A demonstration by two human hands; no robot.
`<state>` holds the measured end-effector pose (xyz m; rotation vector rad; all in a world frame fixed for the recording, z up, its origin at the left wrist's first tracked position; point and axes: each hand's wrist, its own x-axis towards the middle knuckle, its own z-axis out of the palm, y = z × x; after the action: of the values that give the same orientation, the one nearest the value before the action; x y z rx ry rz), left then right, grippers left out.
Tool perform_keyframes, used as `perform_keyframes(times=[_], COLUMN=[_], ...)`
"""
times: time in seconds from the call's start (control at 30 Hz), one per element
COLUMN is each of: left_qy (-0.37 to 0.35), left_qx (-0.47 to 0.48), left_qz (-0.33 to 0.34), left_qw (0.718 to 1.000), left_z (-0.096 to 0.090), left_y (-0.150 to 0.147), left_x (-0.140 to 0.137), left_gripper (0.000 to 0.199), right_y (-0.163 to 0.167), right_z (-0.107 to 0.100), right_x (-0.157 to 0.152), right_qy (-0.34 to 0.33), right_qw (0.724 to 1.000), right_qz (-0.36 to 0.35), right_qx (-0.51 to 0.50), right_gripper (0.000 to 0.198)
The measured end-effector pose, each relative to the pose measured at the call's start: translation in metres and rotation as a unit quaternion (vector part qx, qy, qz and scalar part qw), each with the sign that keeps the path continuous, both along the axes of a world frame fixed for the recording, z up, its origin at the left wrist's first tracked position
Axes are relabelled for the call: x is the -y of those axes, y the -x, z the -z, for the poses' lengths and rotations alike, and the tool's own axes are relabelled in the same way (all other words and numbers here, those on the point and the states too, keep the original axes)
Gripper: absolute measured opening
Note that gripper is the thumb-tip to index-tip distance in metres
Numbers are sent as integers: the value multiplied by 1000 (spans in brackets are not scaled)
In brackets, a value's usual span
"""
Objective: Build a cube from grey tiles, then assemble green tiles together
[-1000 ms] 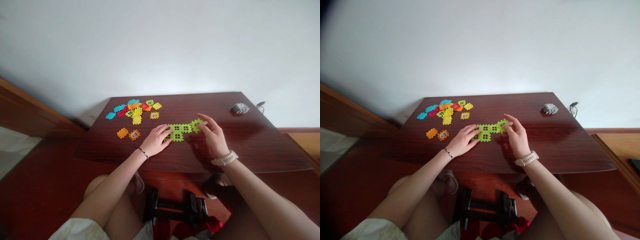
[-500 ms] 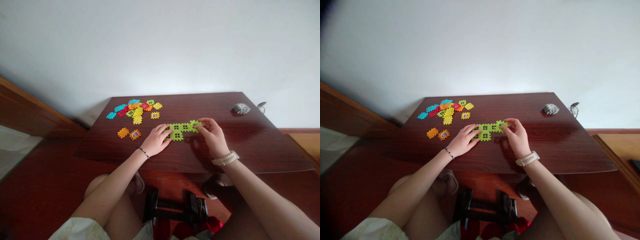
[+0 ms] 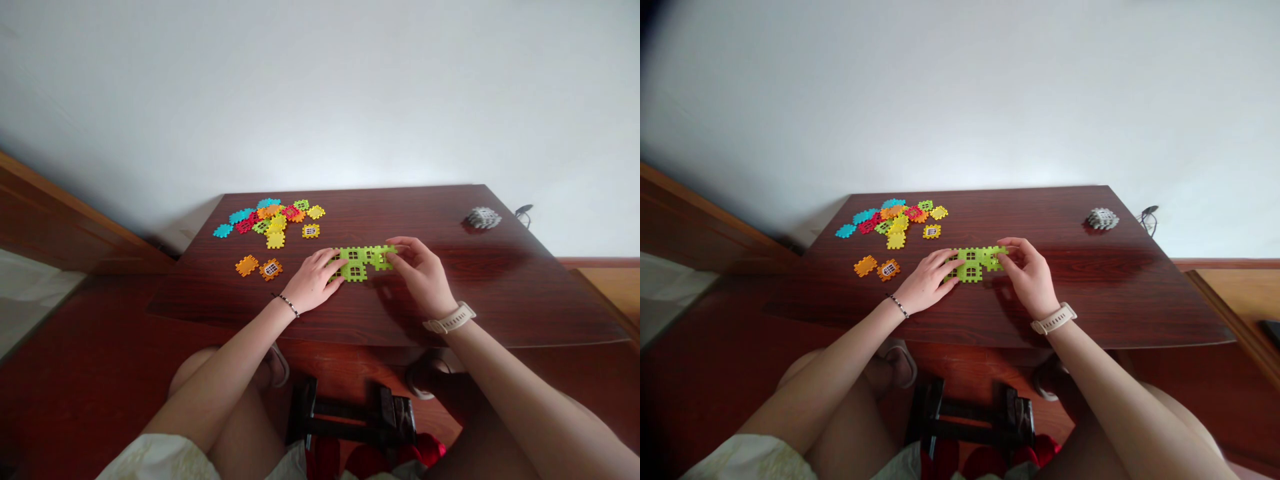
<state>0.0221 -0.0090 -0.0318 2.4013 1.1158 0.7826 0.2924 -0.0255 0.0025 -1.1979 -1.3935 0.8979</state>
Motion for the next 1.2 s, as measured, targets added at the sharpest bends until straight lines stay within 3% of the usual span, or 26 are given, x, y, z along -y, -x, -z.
perform_keyframes(times=[0.23,0.4,0.6,0.93,1.2], left_qy=[5,-34,-87,-97,-104], left_qx=[10,-37,-103,-115,-121], left_qz=[0,1,-9,-11,-9], left_qw=[1000,999,991,989,987], left_z=[0,1,2,2,2], left_y=[0,1,1,1,1], left_x=[0,0,0,0,1], left_gripper=[37,38,38,38,39], right_y=[-1,0,1,-5,-4], right_z=[7,3,-2,3,5], right_x=[-2,1,2,-3,-1], right_qy=[25,54,23,24,7], right_qw=[999,997,1000,999,971], right_qz=[4,11,8,-18,10], right_qx=[-46,-55,-12,43,240], right_gripper=[64,50,36,33,24])
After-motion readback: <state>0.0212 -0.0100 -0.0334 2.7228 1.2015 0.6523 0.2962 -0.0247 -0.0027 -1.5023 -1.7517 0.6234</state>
